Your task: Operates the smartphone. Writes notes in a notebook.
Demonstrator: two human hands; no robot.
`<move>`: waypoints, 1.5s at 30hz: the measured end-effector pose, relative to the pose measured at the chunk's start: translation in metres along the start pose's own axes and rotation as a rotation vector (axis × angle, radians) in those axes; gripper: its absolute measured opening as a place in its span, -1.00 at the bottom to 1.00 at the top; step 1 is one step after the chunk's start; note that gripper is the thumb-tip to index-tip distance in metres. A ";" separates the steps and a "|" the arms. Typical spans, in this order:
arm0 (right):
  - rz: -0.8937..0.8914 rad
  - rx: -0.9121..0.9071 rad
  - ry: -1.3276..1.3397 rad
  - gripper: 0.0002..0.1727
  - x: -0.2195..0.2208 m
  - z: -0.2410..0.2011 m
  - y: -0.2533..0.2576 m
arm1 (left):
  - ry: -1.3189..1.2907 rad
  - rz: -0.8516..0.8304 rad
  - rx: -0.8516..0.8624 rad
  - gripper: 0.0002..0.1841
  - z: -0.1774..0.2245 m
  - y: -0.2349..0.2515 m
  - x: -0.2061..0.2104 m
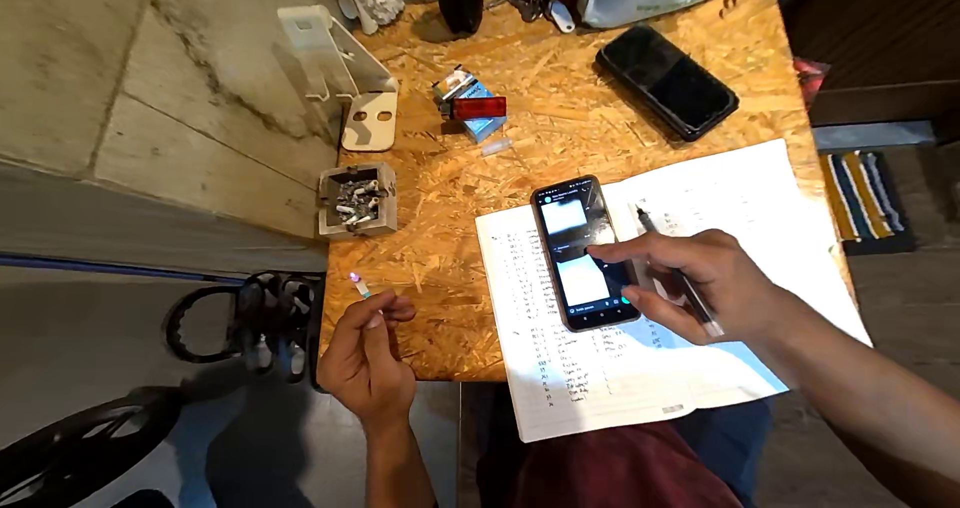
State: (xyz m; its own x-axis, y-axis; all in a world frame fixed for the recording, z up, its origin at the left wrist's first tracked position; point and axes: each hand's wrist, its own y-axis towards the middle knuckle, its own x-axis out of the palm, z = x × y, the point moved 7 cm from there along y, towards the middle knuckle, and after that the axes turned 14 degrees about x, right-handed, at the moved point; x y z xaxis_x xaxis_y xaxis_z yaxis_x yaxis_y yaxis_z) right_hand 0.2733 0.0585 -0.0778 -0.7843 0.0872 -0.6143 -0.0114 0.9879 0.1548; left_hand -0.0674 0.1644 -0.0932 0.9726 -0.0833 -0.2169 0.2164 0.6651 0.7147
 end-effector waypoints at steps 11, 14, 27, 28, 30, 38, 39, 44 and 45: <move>-0.064 -0.110 0.108 -0.62 0.002 -0.008 -0.004 | 0.011 -0.004 0.005 -0.67 0.001 -0.001 0.001; -0.034 -0.091 0.066 -0.58 0.001 -0.008 -0.003 | 0.017 -0.005 0.006 -0.67 0.002 0.000 0.001; -0.031 -0.078 0.010 -0.55 0.004 -0.007 -0.002 | 0.011 -0.009 0.007 -0.67 0.001 0.000 0.001; -0.033 -0.077 0.010 -0.55 0.004 -0.007 -0.002 | 0.010 -0.009 0.008 -0.67 0.001 0.000 0.001; -0.035 -0.079 0.005 -0.55 0.005 -0.007 -0.002 | 0.012 -0.007 0.007 -0.67 0.001 0.000 0.001; -0.033 -0.085 -0.006 -0.55 0.004 -0.008 -0.001 | 0.031 -0.020 0.015 -0.67 0.001 0.000 0.002; -0.031 -0.088 -0.007 -0.55 0.004 -0.008 -0.002 | 0.035 -0.021 0.014 -0.67 0.001 0.000 0.001; 0.134 -0.069 -0.027 -0.63 -0.004 -0.007 -0.002 | 0.020 -0.013 0.005 -0.67 0.001 0.000 0.002; 0.181 -0.044 -0.024 -0.66 -0.006 -0.005 -0.001 | 0.021 -0.014 0.004 -0.67 0.001 0.000 0.002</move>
State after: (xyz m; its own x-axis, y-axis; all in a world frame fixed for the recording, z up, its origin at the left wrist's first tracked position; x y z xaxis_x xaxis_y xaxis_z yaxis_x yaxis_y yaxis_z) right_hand 0.2751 0.0562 -0.0698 -0.7607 0.2668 -0.5917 0.1011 0.9492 0.2980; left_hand -0.0659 0.1634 -0.0931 0.9675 -0.0765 -0.2409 0.2301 0.6609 0.7143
